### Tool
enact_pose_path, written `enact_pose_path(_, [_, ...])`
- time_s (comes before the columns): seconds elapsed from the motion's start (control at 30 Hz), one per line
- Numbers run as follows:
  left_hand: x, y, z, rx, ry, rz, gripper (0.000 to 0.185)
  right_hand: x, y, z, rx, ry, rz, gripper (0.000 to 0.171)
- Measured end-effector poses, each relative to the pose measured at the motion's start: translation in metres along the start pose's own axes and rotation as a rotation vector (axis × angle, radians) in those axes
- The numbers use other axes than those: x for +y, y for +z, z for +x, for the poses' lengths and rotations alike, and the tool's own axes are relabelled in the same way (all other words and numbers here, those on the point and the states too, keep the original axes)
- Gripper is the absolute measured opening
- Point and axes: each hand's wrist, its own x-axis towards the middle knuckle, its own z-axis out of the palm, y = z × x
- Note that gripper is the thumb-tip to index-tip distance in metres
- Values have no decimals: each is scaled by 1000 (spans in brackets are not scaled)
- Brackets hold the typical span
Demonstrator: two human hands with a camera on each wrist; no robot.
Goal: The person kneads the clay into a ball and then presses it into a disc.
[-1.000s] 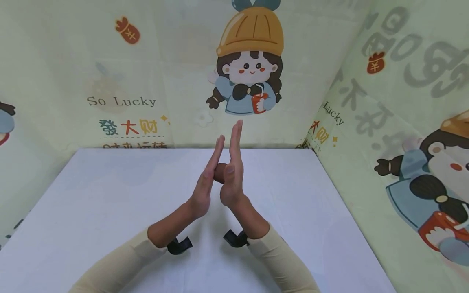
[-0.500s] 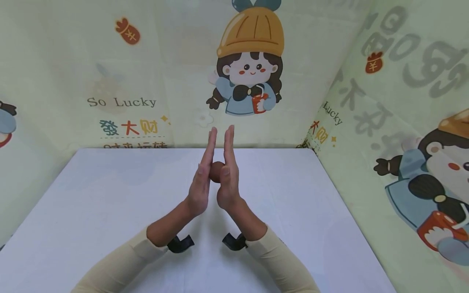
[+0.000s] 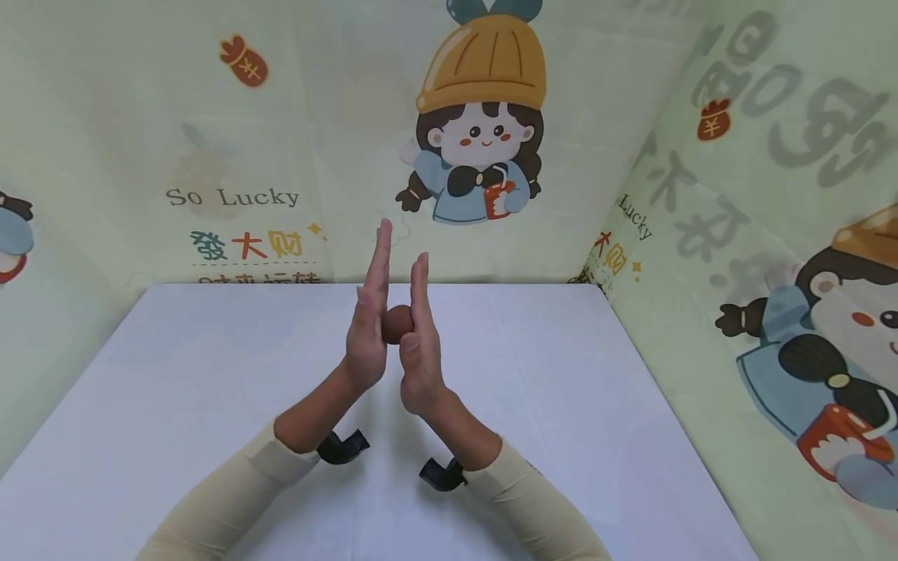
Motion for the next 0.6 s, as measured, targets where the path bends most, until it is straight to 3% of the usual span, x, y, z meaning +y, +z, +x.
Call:
enact_pose_path(0.2, [-1,-9,10,28,2,37,83,-3,7,-1,-14,18,10,96])
enact_pose_path(0.6, [-16,-27,20,71,1,110,81,-9,15,-4,-34,-44,-12,95])
